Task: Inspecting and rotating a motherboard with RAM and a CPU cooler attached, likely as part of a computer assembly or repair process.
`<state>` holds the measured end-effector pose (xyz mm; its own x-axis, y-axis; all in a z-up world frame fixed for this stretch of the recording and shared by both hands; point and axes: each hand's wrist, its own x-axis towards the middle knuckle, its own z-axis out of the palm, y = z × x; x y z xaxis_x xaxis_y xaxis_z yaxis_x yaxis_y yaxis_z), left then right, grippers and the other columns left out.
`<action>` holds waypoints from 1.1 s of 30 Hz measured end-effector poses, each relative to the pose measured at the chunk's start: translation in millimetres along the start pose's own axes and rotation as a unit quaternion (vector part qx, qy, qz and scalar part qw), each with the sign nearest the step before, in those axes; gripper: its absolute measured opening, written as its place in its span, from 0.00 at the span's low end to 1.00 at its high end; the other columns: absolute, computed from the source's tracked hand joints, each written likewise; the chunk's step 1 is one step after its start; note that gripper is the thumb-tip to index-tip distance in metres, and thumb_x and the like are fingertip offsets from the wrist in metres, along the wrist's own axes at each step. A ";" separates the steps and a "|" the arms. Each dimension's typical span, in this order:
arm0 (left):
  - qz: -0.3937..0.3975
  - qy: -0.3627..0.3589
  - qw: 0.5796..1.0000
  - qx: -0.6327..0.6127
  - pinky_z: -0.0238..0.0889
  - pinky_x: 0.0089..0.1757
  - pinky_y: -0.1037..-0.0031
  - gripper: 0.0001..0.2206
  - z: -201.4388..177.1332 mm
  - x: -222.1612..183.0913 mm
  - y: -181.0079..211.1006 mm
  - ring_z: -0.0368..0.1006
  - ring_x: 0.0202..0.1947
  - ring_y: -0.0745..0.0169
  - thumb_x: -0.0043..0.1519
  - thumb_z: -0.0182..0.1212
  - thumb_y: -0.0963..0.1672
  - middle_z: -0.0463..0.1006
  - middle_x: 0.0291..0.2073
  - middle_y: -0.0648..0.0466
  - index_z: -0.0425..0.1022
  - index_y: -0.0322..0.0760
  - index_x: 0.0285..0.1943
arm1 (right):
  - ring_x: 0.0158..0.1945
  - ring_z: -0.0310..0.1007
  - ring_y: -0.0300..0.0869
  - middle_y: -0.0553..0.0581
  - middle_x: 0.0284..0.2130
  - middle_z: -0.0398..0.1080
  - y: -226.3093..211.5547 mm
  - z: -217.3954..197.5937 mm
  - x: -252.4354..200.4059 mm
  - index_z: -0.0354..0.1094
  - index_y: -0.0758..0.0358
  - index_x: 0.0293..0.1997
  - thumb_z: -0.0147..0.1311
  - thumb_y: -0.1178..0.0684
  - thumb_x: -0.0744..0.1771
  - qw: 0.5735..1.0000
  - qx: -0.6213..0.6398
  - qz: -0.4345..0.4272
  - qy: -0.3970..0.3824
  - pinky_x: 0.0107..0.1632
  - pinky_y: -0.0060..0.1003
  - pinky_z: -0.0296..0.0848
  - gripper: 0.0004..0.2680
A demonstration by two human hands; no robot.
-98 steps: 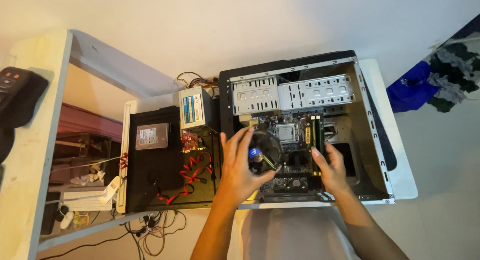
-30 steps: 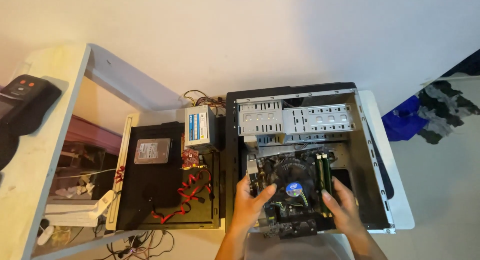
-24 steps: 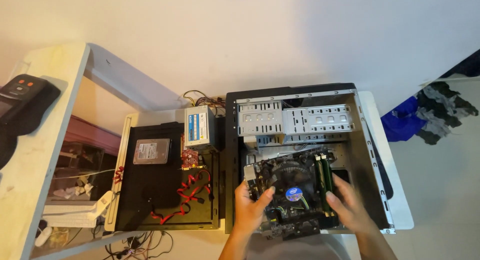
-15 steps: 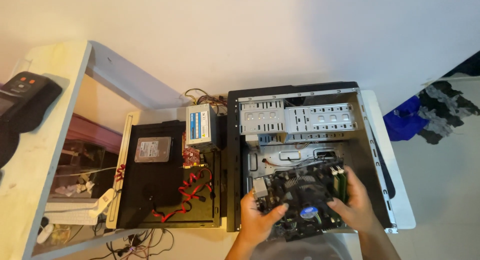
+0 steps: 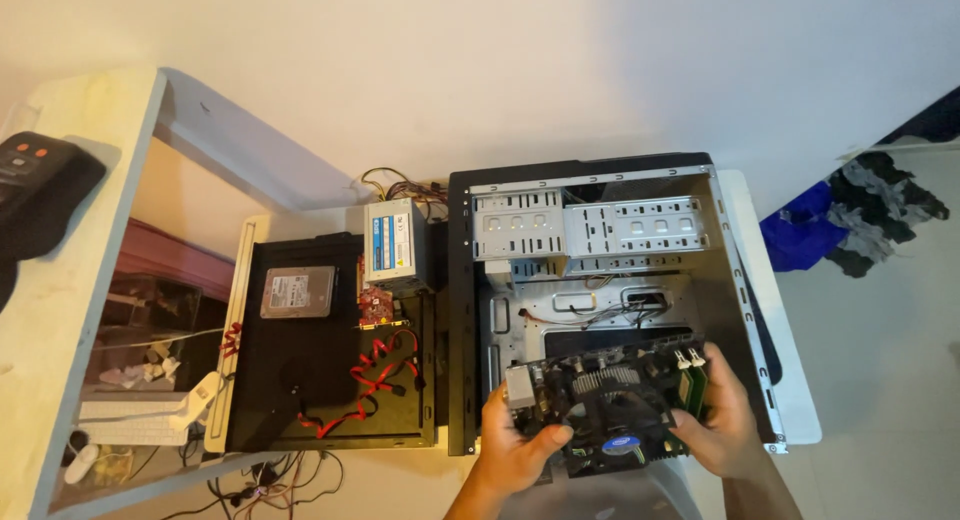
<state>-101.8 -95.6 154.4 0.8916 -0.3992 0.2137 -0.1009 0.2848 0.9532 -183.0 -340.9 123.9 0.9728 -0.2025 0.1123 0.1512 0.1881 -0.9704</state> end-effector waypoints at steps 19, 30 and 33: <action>-0.029 -0.107 0.985 -0.132 0.76 0.46 0.65 0.25 -11.8 -4.8 0.8 0.76 0.48 0.52 0.58 0.71 0.44 0.77 0.49 0.44 0.66 0.30 0.62 | 0.48 0.77 0.49 0.66 0.44 0.73 18.2 -6.4 -37.9 0.58 0.74 0.61 0.69 0.52 0.57 0.996 0.001 0.021 0.089 0.48 0.41 0.82 0.29; -0.021 -0.064 0.994 -0.084 0.76 0.49 0.58 0.19 -9.3 -0.7 25.3 0.78 0.50 0.47 0.65 0.66 0.48 0.81 0.50 0.40 0.74 0.28 0.55 | 0.47 0.81 0.51 0.68 0.47 0.75 13.7 0.8 -36.7 0.60 0.75 0.59 0.72 0.48 0.58 0.997 0.030 -0.021 0.063 0.44 0.42 0.88 0.29; -0.032 -0.061 0.997 -0.040 0.77 0.49 0.58 0.19 -3.4 -0.4 37.6 0.80 0.50 0.49 0.65 0.64 0.50 0.82 0.49 0.44 0.76 0.31 0.55 | 0.48 0.80 0.51 0.69 0.49 0.74 8.3 7.5 -30.8 0.59 0.75 0.58 0.70 0.43 0.59 0.997 0.012 -0.045 0.065 0.44 0.41 0.87 0.30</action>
<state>-104.5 -81.8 189.4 0.8346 -0.5200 0.1817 -0.0057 0.3217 0.9468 -210.3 -325.9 113.9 0.9246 -0.3413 0.1689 0.2429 0.1870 -0.9519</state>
